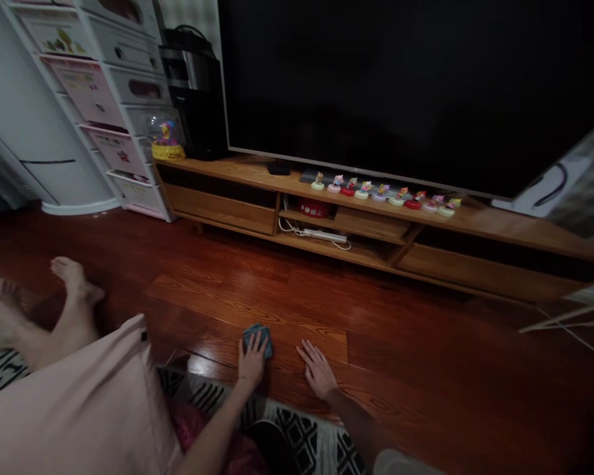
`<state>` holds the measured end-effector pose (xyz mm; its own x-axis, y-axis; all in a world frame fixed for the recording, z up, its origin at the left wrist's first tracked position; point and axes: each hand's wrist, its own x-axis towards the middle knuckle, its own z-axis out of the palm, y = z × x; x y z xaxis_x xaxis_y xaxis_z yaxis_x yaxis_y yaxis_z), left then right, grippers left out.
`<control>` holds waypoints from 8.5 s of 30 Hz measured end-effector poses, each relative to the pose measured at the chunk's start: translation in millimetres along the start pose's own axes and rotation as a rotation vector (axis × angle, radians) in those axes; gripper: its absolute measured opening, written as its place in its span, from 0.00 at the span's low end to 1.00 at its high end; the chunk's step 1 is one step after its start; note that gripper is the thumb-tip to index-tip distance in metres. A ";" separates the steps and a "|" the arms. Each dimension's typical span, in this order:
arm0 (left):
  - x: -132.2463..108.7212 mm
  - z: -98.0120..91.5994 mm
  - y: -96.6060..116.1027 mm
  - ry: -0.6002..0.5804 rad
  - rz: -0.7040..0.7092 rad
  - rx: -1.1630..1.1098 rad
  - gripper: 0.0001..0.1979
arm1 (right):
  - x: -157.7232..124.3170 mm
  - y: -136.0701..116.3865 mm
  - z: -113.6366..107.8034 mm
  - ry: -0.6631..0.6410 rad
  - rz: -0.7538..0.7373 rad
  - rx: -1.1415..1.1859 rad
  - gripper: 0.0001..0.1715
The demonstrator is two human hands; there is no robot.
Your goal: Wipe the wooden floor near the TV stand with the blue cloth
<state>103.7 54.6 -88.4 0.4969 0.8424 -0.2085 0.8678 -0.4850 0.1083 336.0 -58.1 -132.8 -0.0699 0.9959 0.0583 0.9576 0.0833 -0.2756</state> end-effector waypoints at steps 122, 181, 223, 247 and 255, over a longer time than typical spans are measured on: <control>-36.3 -64.5 -2.6 -0.146 0.253 -0.001 0.42 | 19.2 -56.1 35.9 0.313 0.095 0.136 0.37; -139.7 -90.2 -77.6 -0.318 0.053 -0.127 0.32 | 93.4 -96.8 21.4 0.123 0.257 0.156 0.41; -143.3 -98.2 -75.4 -0.375 0.054 -0.169 0.34 | 97.5 -130.7 15.9 -0.026 0.171 0.205 0.46; -142.6 -95.4 -77.0 -0.378 0.046 -0.191 0.33 | 101.2 -140.3 1.6 -0.073 0.161 0.282 0.43; -141.8 -91.1 -77.1 -0.366 0.055 -0.213 0.34 | 11.1 -122.3 37.1 -0.208 -0.102 0.289 0.43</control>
<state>-32.8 -6.1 21.4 0.5397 0.6592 -0.5236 0.8417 -0.4355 0.3193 207.7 -55.9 -134.0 -0.2449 0.9655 -0.0883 0.8263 0.1602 -0.5400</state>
